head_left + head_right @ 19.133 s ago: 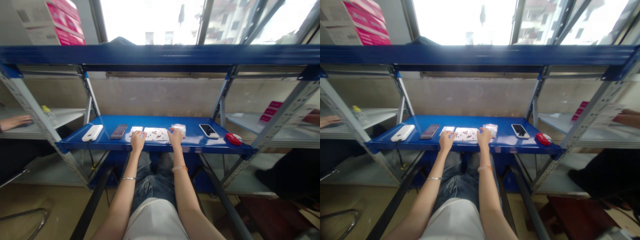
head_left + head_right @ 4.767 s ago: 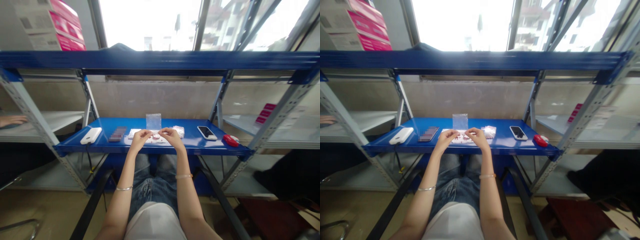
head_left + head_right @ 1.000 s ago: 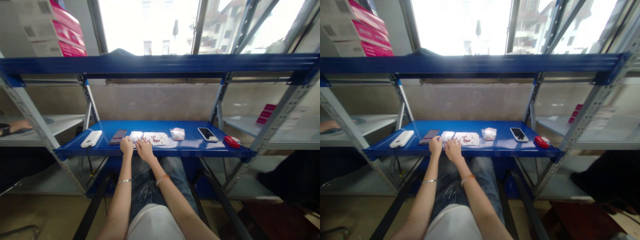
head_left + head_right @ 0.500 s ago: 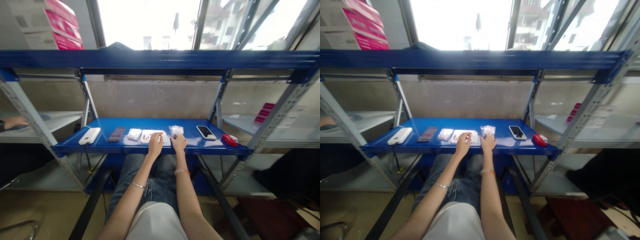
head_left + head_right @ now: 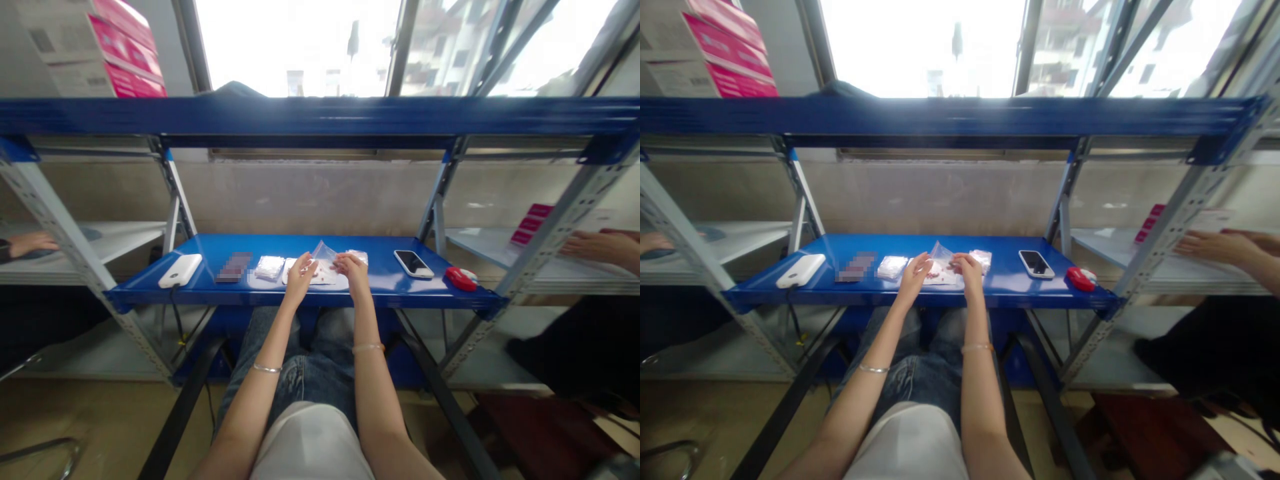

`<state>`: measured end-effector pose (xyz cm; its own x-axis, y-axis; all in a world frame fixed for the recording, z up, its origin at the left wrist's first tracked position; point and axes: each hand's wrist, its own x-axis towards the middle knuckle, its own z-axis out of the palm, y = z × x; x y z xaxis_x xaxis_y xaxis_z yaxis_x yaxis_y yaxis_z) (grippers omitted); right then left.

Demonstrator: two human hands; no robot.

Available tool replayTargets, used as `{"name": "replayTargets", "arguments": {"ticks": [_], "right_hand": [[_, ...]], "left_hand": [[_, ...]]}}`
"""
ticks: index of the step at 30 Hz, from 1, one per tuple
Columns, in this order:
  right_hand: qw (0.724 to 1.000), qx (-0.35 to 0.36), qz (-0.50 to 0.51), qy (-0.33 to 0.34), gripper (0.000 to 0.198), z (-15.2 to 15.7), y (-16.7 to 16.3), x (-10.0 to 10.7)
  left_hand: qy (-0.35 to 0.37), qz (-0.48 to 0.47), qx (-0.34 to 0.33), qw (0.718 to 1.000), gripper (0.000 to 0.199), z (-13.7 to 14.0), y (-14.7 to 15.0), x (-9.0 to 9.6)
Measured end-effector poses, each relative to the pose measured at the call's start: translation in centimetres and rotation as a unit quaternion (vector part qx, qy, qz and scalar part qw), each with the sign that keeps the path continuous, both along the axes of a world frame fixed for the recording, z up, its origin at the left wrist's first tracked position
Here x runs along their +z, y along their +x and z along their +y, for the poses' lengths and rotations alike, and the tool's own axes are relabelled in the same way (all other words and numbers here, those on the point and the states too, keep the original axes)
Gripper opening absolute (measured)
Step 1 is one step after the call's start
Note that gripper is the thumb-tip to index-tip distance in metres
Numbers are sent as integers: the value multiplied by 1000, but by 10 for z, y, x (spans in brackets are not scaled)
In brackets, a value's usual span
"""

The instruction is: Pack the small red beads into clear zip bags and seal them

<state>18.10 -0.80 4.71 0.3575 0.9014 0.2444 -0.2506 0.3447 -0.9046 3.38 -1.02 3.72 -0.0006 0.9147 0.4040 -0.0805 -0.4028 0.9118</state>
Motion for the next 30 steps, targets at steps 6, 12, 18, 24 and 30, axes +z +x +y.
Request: {"name": "replayTargets", "arguments": {"ticks": [6,12,18,24,30], "right_hand": [[990,134,47,3,11,-15,-27,11],[992,-14,-103,70,26,-17,-33,15],[981,48,-159,99,39,-43,-44,41],[972,182,-129,69,41,-56,-56,49],[968,238,-69,45,33,-53,-54,44]], "left_hand": [[-17,-40,37,998,39,-4,-21,17],[30,-67,65,995,32,-16,-33,31],[130,12,107,986,24,-35,-36,48],[154,80,90,981,19,-45,-34,53],[145,120,49,981,24,-43,-37,51]]}}
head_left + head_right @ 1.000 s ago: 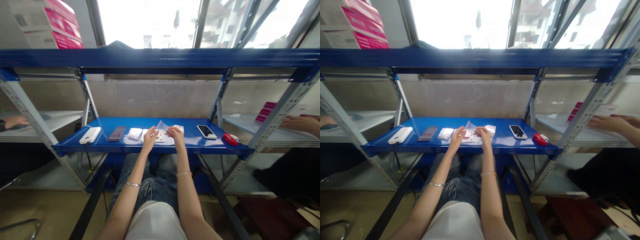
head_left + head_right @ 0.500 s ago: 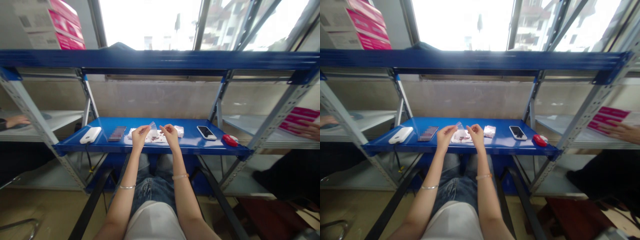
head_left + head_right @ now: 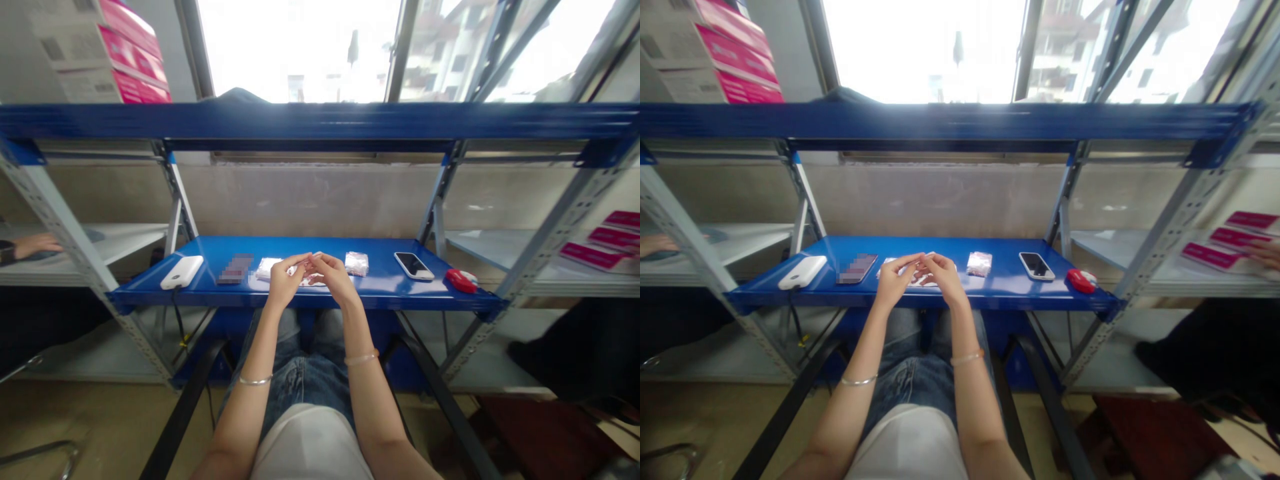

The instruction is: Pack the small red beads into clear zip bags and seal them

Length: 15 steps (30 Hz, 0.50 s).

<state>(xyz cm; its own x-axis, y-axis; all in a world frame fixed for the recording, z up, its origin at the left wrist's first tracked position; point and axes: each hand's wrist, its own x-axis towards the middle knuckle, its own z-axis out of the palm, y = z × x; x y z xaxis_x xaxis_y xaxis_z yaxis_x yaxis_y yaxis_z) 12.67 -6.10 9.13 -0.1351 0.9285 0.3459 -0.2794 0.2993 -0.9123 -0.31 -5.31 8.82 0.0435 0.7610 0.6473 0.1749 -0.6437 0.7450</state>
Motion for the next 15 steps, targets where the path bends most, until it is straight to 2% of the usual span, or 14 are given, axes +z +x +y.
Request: {"name": "replayTargets", "arguments": {"ticks": [7,15], "right_hand": [[999,-31,24,-1,32,2,4,0],[1000,-15,-15,8,35,4,6,-2]], "left_hand": [[-60,-12,-82,995,32,-2,1,2],[-107,-73,-76,989,20,6,-1,-2]]}}
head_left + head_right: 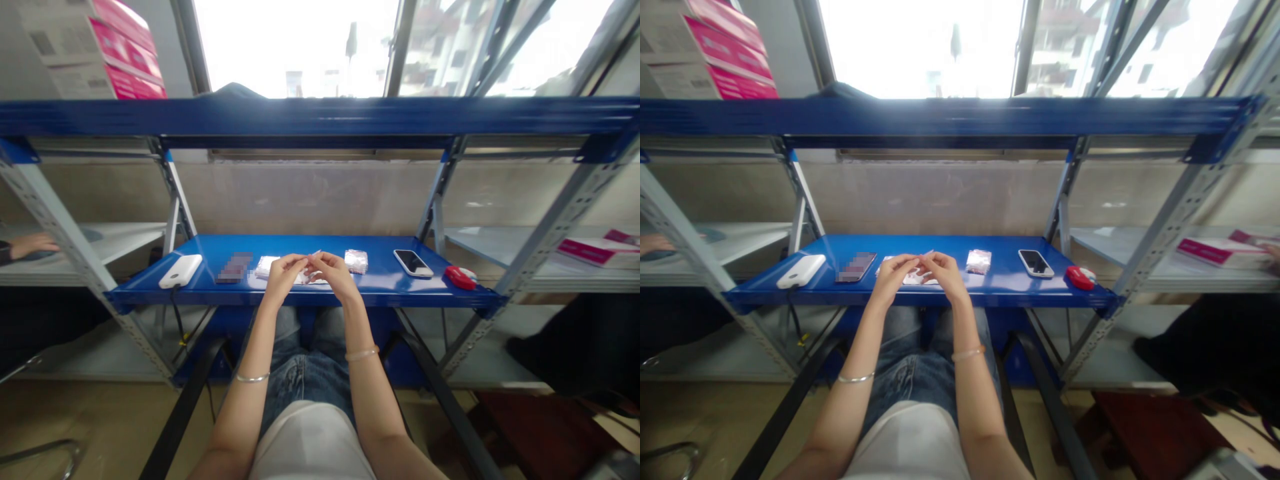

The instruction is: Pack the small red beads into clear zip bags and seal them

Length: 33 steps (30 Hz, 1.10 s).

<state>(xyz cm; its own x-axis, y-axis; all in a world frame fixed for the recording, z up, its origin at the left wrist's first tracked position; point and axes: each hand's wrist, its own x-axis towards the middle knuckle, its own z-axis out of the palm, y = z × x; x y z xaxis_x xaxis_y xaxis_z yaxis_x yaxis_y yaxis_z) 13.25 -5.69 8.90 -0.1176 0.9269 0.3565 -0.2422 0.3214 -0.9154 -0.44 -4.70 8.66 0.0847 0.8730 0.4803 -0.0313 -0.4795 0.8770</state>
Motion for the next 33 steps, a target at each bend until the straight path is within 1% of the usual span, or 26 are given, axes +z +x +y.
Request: {"name": "replayTargets", "arguments": {"ticks": [3,7,10,13,15,17,20,25,28,31,33], "right_hand": [[1000,12,-13,3,35,1,1,-1],[999,36,-34,-7,33,2,5,-3],[997,49,-51,-13,28,2,7,-4],[996,55,-73,-18,22,2,8,-4],[995,51,-87,-25,18,2,7,-4],[994,38,-94,-35,16,3,5,-4],[994,14,-97,-44,17,3,-2,-5],[989,-38,-135,-37,31,7,-15,-9],[990,-39,-135,-27,42,13,-21,-14],[992,-32,-124,-13,48,20,-25,-22],[987,-63,-146,-1,47,23,-28,-27]], "left_hand": [[-31,-20,2,999,23,3,-1,-2],[-40,-14,-10,999,26,4,-4,-3],[-37,24,-43,998,27,3,-6,-3],[-14,82,-69,994,28,1,-8,-4],[-4,109,-74,991,28,1,-9,-5],[-9,122,-79,989,29,1,-9,-7],[-16,136,-80,987,27,2,-7,-8],[3,143,-40,989,25,3,-4,-10],[-5,148,-17,989,24,4,-4,-12],[-2,175,53,983,24,5,-2,-13],[18,208,123,970,24,4,1,-15]]}}
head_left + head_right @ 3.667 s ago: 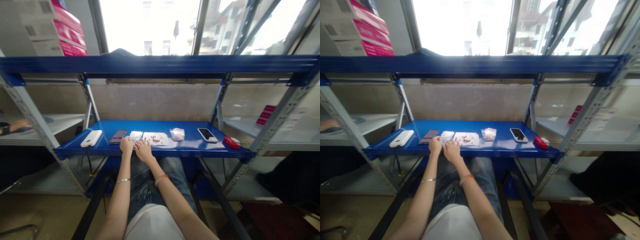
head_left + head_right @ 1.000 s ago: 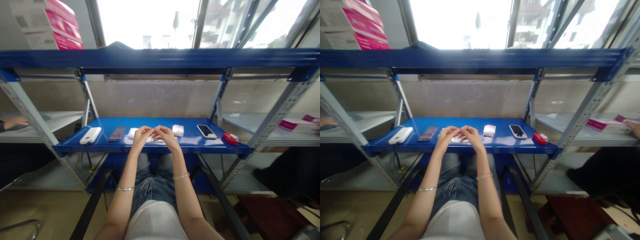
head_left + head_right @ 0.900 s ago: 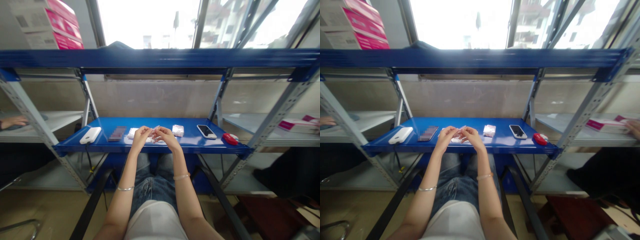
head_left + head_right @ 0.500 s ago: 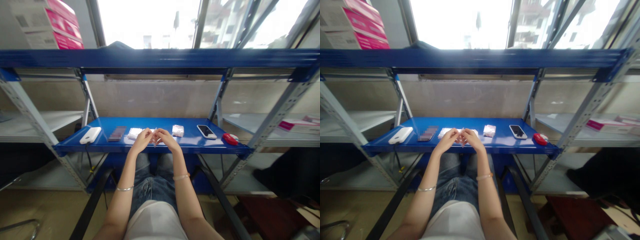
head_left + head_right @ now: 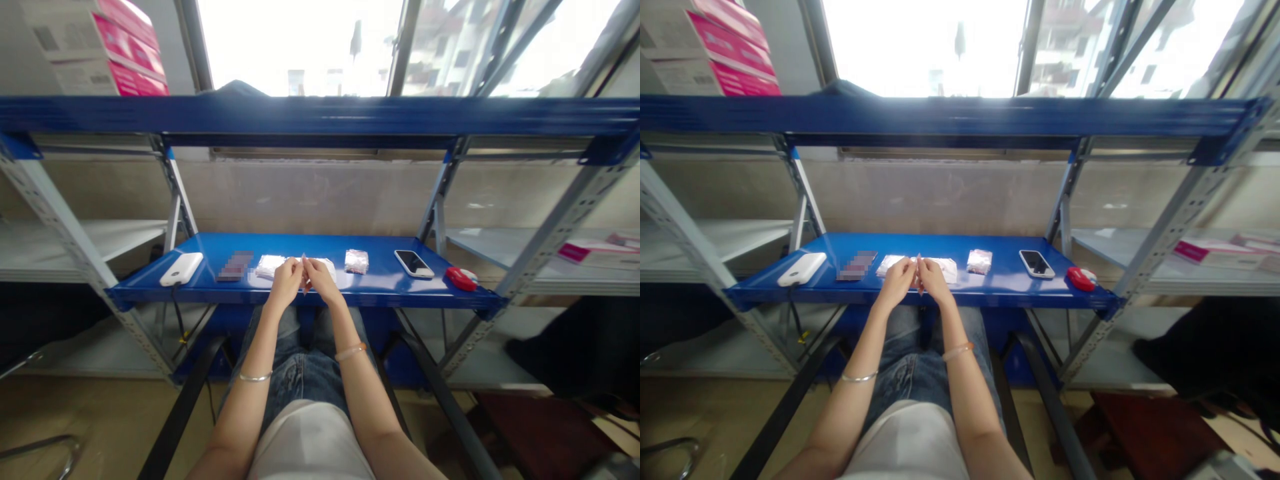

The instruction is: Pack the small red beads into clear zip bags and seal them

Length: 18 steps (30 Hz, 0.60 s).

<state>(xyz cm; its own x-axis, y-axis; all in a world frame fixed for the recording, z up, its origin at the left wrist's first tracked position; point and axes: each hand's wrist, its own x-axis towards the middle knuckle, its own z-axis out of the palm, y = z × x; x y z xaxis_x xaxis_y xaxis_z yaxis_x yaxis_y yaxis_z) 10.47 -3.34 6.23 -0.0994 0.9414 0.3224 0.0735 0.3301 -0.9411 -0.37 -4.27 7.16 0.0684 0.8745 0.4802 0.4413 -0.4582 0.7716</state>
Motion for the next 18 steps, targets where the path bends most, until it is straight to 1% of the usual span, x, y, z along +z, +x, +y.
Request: {"name": "replayTargets", "arguments": {"ticks": [2,4,6,9,11,14,16,18], "right_hand": [[996,-68,-47,33,42,2,-3,-3],[983,-139,-106,62,37,1,-5,-3],[966,-185,-172,62,31,-3,-7,-1],[939,-221,-261,37,25,-10,-10,3],[926,-232,-297,29,25,-15,-10,6],[915,-244,-320,22,27,-19,-8,10],[914,-248,-321,23,27,-19,-6,12],[916,-247,-315,30,27,-20,-3,13]], "left_hand": [[30,33,60,997,24,0,4,-2],[43,53,92,993,23,0,7,-5],[48,58,114,991,21,2,8,-8],[58,48,149,986,18,6,4,-10],[66,33,146,986,16,8,1,-10],[96,-1,104,990,3,10,-2,-9],[121,6,74,990,6,10,-2,-8],[141,51,62,987,12,8,0,-7]]}}
